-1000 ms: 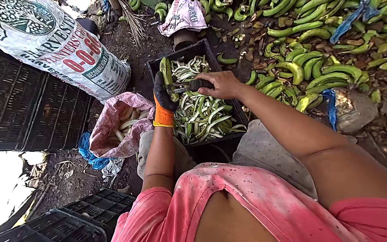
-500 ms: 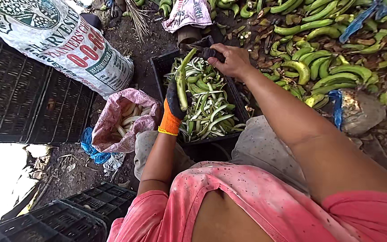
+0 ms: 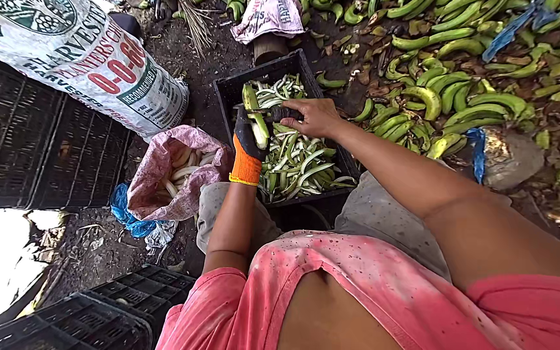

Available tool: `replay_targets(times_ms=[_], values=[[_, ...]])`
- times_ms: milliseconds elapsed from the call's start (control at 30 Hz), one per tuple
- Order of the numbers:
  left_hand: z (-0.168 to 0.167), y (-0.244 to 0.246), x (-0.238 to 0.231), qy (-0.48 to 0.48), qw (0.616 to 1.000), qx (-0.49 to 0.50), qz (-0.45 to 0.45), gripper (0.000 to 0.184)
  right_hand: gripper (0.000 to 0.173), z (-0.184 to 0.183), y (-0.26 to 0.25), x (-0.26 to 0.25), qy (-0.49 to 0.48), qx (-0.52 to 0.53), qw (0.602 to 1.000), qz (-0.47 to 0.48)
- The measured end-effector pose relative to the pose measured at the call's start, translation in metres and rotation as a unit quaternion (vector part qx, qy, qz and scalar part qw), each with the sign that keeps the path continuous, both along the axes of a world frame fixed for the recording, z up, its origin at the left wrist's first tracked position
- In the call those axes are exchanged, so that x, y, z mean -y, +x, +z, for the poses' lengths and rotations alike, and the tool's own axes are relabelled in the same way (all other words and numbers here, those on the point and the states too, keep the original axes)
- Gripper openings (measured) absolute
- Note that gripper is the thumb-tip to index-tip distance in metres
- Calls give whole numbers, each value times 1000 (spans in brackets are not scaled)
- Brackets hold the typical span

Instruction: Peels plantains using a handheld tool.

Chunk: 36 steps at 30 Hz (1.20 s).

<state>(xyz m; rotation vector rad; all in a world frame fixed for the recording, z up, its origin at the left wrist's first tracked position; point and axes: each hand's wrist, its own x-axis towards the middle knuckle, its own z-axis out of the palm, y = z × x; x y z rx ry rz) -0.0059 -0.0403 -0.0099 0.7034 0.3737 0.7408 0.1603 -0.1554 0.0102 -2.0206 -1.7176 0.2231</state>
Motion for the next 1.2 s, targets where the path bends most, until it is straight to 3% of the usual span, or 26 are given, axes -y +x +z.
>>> replay_targets(times_ms=[200, 300, 367, 467, 600, 667, 767, 833, 900, 1033, 1133, 1200], values=[[6, -25, 18, 57, 985, -112, -120, 50, 61, 24, 65, -10, 32, -17, 988, -152], [4, -20, -1, 58, 992, -90, -60, 59, 61, 33, 51, 1, -1, -27, 993, -114], [6, -16, -11, 96, 989, -101, 48, 51, 59, 34, 20, 7, -43, -51, 995, -76], [6, -7, -20, 170, 946, -189, 203, 46, 54, 29, -21, 15, -98, -99, 990, -25], [8, 4, -15, 194, 922, -214, 258, 47, 56, 20, -40, 21, -121, -103, 987, -33], [7, 6, -10, 211, 940, -180, 199, 46, 57, 14, -31, 14, -100, -100, 989, -51], [13, -3, 0, 201, 966, -163, 14, 45, 61, 8, 5, -8, -55, -87, 991, -81], [12, -16, 2, 180, 967, -160, -86, 45, 61, 8, 30, -19, -57, -97, 987, -114], [7, -34, 3, 193, 961, -162, -117, 44, 62, 11, 48, -22, -64, -107, 983, -134], [7, -25, -14, 172, 971, -159, 49, 44, 59, 25, 15, -5, -53, -93, 991, -73], [8, -16, -22, 194, 923, -258, 207, 45, 56, 27, -30, 12, -72, -66, 995, -16], [8, -14, -18, 203, 887, -325, 257, 47, 59, 19, -46, 19, -97, -49, 994, -12]])
